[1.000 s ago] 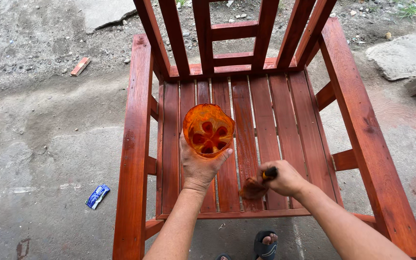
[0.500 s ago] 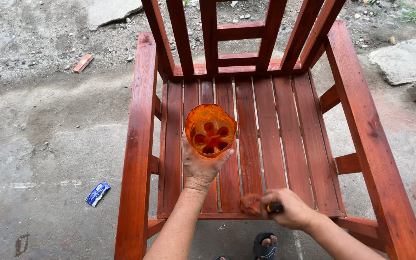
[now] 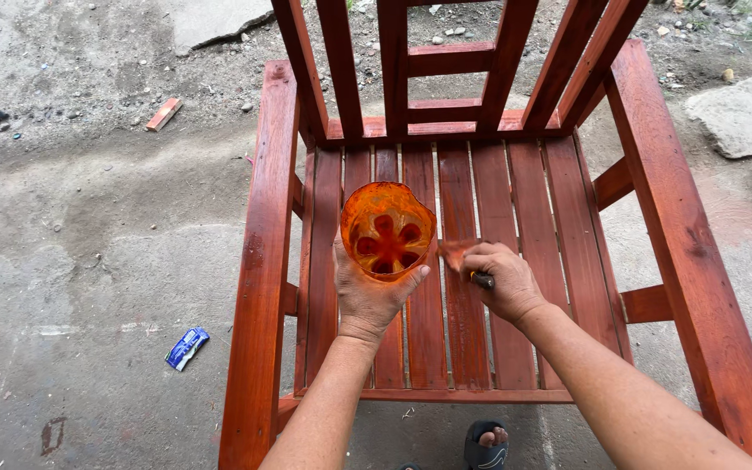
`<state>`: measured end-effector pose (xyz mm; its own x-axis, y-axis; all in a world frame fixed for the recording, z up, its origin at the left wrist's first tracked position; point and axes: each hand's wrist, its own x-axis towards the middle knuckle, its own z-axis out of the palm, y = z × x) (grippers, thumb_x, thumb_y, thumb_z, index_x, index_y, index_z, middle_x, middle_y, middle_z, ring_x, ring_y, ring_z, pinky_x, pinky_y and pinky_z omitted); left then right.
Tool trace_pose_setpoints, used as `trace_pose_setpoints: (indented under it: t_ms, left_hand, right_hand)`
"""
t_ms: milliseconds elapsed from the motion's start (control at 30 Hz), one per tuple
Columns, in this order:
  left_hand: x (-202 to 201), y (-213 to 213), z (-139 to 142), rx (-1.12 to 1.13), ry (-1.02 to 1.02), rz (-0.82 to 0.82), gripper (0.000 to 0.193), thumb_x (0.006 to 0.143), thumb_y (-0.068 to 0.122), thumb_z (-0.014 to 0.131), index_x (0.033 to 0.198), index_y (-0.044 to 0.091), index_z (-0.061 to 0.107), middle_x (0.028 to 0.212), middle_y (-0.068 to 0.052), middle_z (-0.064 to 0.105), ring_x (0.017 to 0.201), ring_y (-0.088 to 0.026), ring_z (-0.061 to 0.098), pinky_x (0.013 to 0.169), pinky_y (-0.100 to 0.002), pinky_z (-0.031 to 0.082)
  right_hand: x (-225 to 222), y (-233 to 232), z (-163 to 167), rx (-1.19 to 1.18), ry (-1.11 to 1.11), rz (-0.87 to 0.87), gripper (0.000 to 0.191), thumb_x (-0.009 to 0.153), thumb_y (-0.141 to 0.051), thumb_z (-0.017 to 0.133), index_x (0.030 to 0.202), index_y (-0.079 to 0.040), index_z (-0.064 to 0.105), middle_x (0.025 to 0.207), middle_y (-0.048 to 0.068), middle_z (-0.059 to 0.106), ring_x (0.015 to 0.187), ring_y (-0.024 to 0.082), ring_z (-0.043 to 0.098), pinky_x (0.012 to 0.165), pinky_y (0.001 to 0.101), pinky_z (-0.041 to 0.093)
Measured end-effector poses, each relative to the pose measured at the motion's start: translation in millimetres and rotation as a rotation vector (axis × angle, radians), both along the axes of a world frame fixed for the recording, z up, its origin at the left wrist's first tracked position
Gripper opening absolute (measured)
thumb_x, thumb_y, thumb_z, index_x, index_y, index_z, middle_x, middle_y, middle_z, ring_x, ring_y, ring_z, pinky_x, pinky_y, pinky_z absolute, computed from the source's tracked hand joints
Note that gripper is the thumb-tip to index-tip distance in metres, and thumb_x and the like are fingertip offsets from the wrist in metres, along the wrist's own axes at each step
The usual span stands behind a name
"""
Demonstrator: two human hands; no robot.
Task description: The person applies reddish-brown stain to a wooden chair using a cloth. They repeatedly dip the cloth into a small orange container and wipe the seat slats and armrests, covering multiple areas of the chair.
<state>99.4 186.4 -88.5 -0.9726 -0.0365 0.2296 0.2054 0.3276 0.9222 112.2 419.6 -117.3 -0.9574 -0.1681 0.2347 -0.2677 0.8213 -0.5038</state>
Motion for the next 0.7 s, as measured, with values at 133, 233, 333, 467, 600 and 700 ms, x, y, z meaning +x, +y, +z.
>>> trace_pose_setpoints:
  t_ms: [133,233,333,467,600,700]
  left_hand:
    - [-9,-7,1,0.038,0.013,0.019,0.103,0.065,0.039,0.097,0.14,0.015,0.03,0.132,-0.013,0.051,0.125,-0.026,0.062,0.105,-0.038,0.062]
    - [-14,-14,4,0.059,-0.063,0.02,0.101,0.065,0.042,0.095,0.139,0.017,0.031,0.133,-0.01,0.053,0.125,-0.023,0.063,0.105,-0.036,0.063]
    - [-24,-17,8,0.025,-0.04,0.056,0.105,0.063,0.041,0.097,0.14,0.017,0.03,0.132,-0.011,0.051,0.126,-0.025,0.06,0.106,-0.038,0.06]
    - [-40,-18,6,0.112,-0.022,0.06,0.102,0.065,0.041,0.095,0.141,0.016,0.032,0.134,-0.011,0.051,0.125,-0.025,0.062,0.108,-0.038,0.062]
    - [-62,-20,1,0.007,0.03,0.126,0.104,0.062,0.042,0.098,0.139,0.015,0.033,0.132,-0.011,0.053,0.124,-0.026,0.062,0.108,-0.038,0.06]
    - [-76,-17,-2,0.034,0.035,0.131,0.104,0.064,0.042,0.097,0.14,0.014,0.033,0.133,-0.011,0.053,0.125,-0.026,0.062,0.107,-0.038,0.061]
  right_hand:
    - [29,-10,8,0.035,-0.318,0.16,0.011,0.078,-0.007,0.079,0.077,-0.017,0.074,0.091,0.002,0.075,0.089,0.023,0.072,0.086,0.0405,0.057]
    - [53,-8,22,0.07,-0.736,0.21,0.013,0.076,-0.004,0.075,0.077,-0.017,0.074,0.095,0.001,0.078,0.091,0.015,0.074,0.086,0.0344,0.061]
    - [62,-16,29,-0.178,-1.042,0.151,0.009,0.075,-0.005,0.08,0.074,-0.011,0.073,0.091,0.002,0.077,0.086,0.016,0.075,0.083,0.0332,0.065]
    - [39,-25,19,-0.234,-1.023,0.184,0.011,0.079,0.0,0.074,0.078,-0.01,0.071,0.087,0.005,0.075,0.08,0.02,0.073,0.079,0.037,0.061]
    - [-35,-16,3,-0.348,-0.81,0.151,0.012,0.076,-0.001,0.08,0.077,-0.011,0.073,0.086,0.003,0.078,0.087,0.016,0.076,0.085,0.0332,0.064]
    - [-93,-1,1,-0.328,-0.723,0.054,0.011,0.077,0.0,0.077,0.079,-0.011,0.076,0.087,0.0,0.077,0.087,0.014,0.074,0.086,0.0309,0.062]
